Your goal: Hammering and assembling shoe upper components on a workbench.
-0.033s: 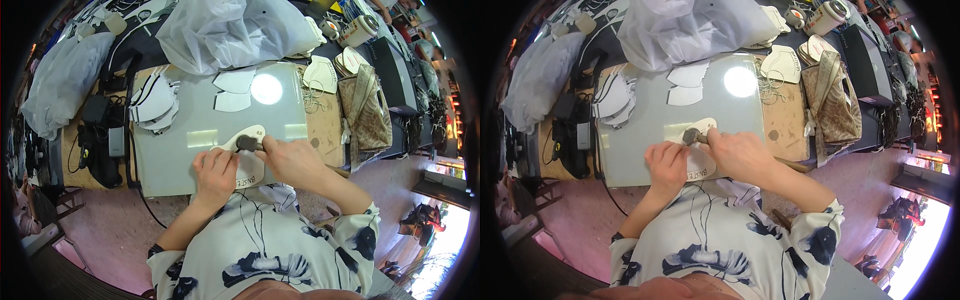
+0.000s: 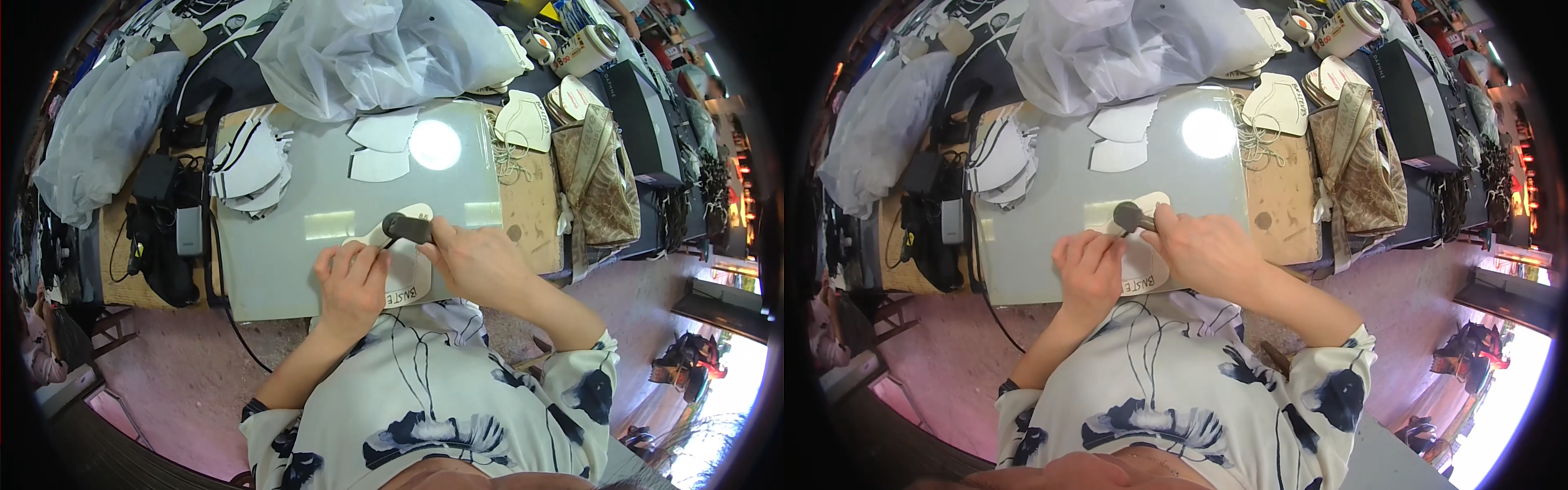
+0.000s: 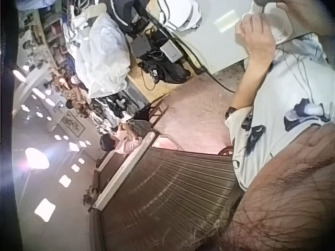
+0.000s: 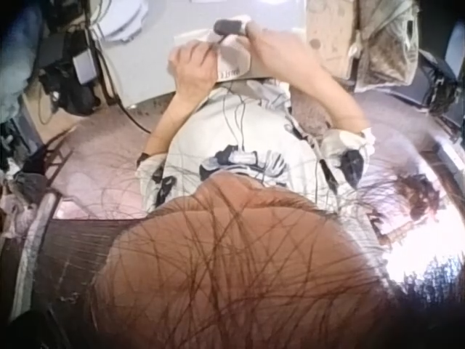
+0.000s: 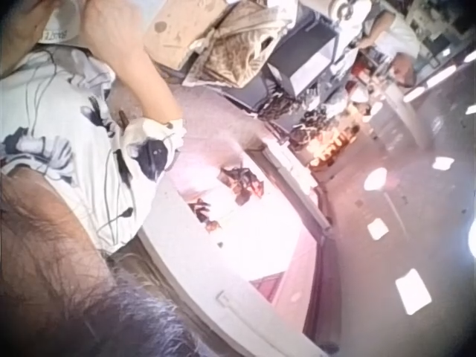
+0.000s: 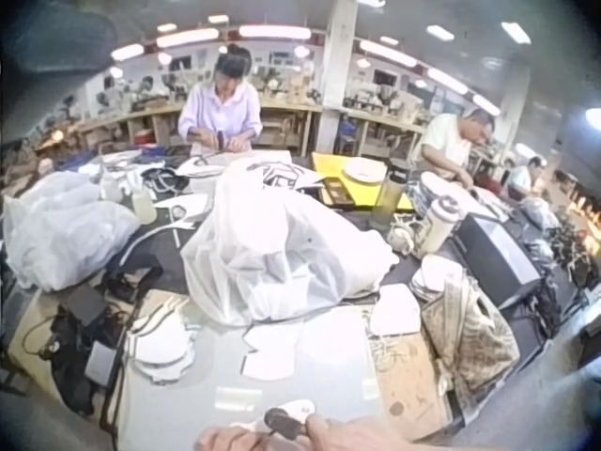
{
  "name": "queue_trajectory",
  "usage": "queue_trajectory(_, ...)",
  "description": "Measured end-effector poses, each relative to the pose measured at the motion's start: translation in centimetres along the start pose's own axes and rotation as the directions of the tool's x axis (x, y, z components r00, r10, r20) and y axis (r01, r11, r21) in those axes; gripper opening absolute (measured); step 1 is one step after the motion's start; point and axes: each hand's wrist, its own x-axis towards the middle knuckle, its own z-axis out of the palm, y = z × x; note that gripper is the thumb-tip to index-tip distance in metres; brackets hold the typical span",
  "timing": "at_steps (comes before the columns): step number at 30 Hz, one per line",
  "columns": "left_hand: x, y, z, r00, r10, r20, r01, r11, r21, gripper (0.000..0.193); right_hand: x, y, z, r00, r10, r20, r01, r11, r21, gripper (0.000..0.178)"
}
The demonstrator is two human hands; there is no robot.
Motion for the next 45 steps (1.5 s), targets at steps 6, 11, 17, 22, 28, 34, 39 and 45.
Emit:
queue_trajectory(6,0.4,-0.8,-1.4,0.965,-0.234,0.121,0.255,0.946,-0.200,0.017,-0.4,0.4,1.2,0.998,0.041,0.049,-0.041,0.999,0.009,0.034)
queue_trajectory(11,0.0,-1.4,-1.5,0.994,-0.044,0.099,0.055,0.992,-0.111,0.019,-0.5,0.4,1.4,0.997,0.066,0.047,-0.067,0.998,0.015,0.033)
queue_trajectory(17,-0.3,-1.7,-1.4,0.988,0.092,0.121,-0.096,0.995,0.030,0.020,-0.3,-0.4,-0.3,0.999,0.030,0.031,-0.032,0.998,0.058,0.034)
queue_trajectory(22,-0.3,-1.8,-1.4,0.988,0.099,0.117,-0.102,0.995,0.020,0.020,0.0,-0.6,0.0,0.992,-0.003,0.129,0.003,1.000,0.003,0.033)
queue_trajectory(28,-0.3,-1.6,-1.4,0.990,0.101,0.104,-0.104,0.994,0.029,0.020,-0.1,-0.5,-0.1,0.992,-0.013,0.122,0.013,1.000,-0.005,0.033)
queue_trajectory(34,-0.4,-1.6,-1.5,0.988,0.097,0.121,-0.101,0.995,0.025,0.020,-0.5,-0.5,0.8,0.996,0.003,0.084,-0.003,1.000,0.002,0.034)
queue_trajectory(39,-0.1,-2.5,-1.9,0.987,-0.055,0.149,0.095,0.956,-0.276,0.017,-0.6,-0.4,1.3,0.990,0.018,0.140,-0.018,1.000,-0.003,0.034)
queue_trajectory(45,-0.1,-2.6,-2.3,0.986,0.109,0.128,-0.093,0.988,-0.126,0.019,-0.7,-0.3,1.4,0.996,0.015,0.083,-0.016,1.000,0.016,0.034)
